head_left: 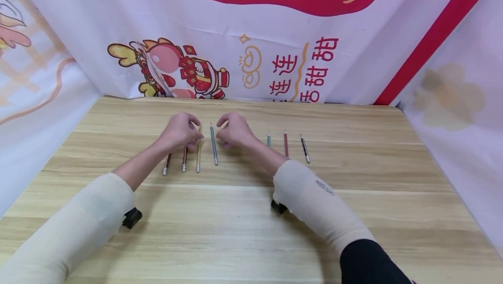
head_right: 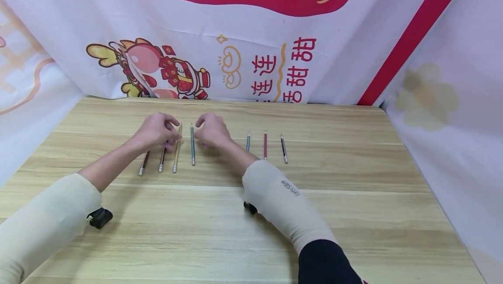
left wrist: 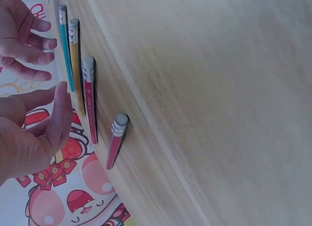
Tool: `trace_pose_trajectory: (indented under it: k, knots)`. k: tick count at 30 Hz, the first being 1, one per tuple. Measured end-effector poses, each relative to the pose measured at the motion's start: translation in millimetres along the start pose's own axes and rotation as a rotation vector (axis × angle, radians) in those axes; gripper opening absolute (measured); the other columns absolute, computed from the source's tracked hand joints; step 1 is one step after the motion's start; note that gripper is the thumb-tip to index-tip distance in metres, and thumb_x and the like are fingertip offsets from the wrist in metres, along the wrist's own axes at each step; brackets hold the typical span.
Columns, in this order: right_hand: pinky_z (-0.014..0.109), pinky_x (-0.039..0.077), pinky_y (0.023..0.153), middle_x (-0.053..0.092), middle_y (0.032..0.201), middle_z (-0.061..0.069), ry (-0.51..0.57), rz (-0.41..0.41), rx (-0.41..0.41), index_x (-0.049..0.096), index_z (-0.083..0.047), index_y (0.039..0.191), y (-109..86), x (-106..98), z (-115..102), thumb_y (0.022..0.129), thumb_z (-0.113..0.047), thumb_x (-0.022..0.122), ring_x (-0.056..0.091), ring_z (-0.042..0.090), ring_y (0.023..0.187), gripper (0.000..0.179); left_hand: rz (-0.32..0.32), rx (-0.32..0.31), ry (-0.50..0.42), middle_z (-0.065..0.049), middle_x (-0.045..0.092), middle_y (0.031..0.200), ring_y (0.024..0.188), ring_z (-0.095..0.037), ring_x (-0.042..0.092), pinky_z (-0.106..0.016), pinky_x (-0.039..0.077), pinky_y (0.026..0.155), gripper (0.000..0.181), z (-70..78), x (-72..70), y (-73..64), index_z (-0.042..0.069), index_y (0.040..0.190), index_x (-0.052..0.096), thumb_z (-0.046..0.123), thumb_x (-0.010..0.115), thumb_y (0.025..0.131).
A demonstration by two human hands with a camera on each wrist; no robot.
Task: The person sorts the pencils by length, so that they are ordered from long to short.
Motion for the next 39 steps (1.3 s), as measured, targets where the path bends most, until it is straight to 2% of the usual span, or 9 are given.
trace_pose_trajectory:
  k: [3,10,13,17,20,26,29,32,39]
  knots:
    - [0.041,0.068,0.068,0.075,0.091,0.021,-0.006,-0.027,-0.024,0.065,0.003,0.123,-5.7,-6,1,0.091,0.004,0.072,0.073,0.034,0.074,0.033,0.007,0.022,0.03,-0.02,0.064,0.096,0.068,-0.024,0.069,-0.036,0.067,0.064,0.044,3.1,2.1,0.4,-0.01,0.135,0.056,-0.001,0.071,0.095]
    - [0.039,0.068,0.071,0.074,0.097,0.021,0.0,-0.048,-0.035,0.063,0.006,0.124,-13.5,-20,8,0.09,0.003,0.073,0.074,0.036,0.081,0.036,-0.014,0.056,0.019,-0.018,0.063,0.094,0.068,-0.018,0.065,-0.031,0.066,0.064,0.043,14.6,10.7,2.2,-0.011,0.131,0.06,-0.004,0.073,0.091]
    - [0.039,0.068,0.074,0.074,0.099,0.02,-0.009,-0.055,-0.043,0.063,0.006,0.125,-17.3,-26,11,0.09,0.002,0.074,0.074,0.036,0.083,0.037,-0.022,0.078,0.034,-0.017,0.064,0.094,0.07,-0.021,0.066,-0.029,0.065,0.063,0.043,20.4,15.1,1.8,-0.011,0.131,0.061,-0.003,0.074,0.091]
    - [0.04,0.068,0.076,0.074,0.1,0.02,-0.015,-0.053,-0.062,0.063,0.006,0.127,-23.2,-35,15,0.09,0.002,0.073,0.075,0.037,0.084,0.039,-0.015,0.116,0.062,-0.017,0.065,0.097,0.075,-0.026,0.068,-0.034,0.065,0.065,0.043,27.4,20.6,1.6,-0.011,0.13,0.061,0.0,0.076,0.091]
    - [0.04,0.068,0.075,0.074,0.097,0.017,-0.01,-0.034,-0.061,0.063,0.006,0.126,-26.4,-42,19,0.09,0.002,0.074,0.075,0.037,0.084,0.038,-0.013,0.132,0.063,-0.018,0.065,0.098,0.073,-0.023,0.066,-0.036,0.066,0.066,0.042,32.6,25.0,1.5,-0.01,0.13,0.062,0.0,0.076,0.091]
    - [0.042,0.068,0.075,0.072,0.097,0.017,0.047,-0.008,-0.035,0.064,0.008,0.126,-33.2,-54,28,0.089,0.004,0.073,0.075,0.039,0.086,0.038,-0.023,0.139,0.057,-0.016,0.066,0.094,0.069,-0.019,0.064,-0.022,0.059,0.056,0.041,40.3,34.3,2.3,-0.01,0.127,0.064,0.0,0.077,0.09]
    - [0.041,0.068,0.077,0.072,0.1,0.018,0.063,-0.003,-0.025,0.063,0.008,0.127,-36.6,-59,31,0.089,0.005,0.073,0.074,0.039,0.088,0.039,-0.027,0.151,0.058,-0.015,0.066,0.092,0.068,-0.02,0.065,-0.02,0.057,0.054,0.041,43.7,38.2,3.4,-0.01,0.126,0.064,0.0,0.077,0.089]
    - [0.041,0.068,0.078,0.071,0.101,0.018,0.067,-0.002,-0.027,0.063,0.008,0.128,-39.4,-62,34,0.09,0.005,0.073,0.073,0.038,0.089,0.04,-0.028,0.17,0.05,-0.015,0.066,0.091,0.067,-0.021,0.066,-0.023,0.06,0.055,0.04,47.9,42.4,4.1,-0.011,0.125,0.065,0.0,0.078,0.089]
    - [0.046,0.067,0.082,0.07,0.102,0.019,0.074,-0.005,-0.035,0.061,0.008,0.13,-47.5,-73,39,0.092,0.002,0.072,0.072,0.04,0.092,0.04,-0.051,0.179,0.008,-0.015,0.064,0.091,0.066,-0.021,0.067,-0.042,0.068,0.068,0.041,56.0,53.9,3.3,-0.012,0.125,0.064,-0.002,0.078,0.088]
Point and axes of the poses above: each hand's wrist, its own y-axis towards the middle knuckle, its own x-axis out of the palm, z = x × y, the point moved 5 cm from there along y, towards the middle knuckle
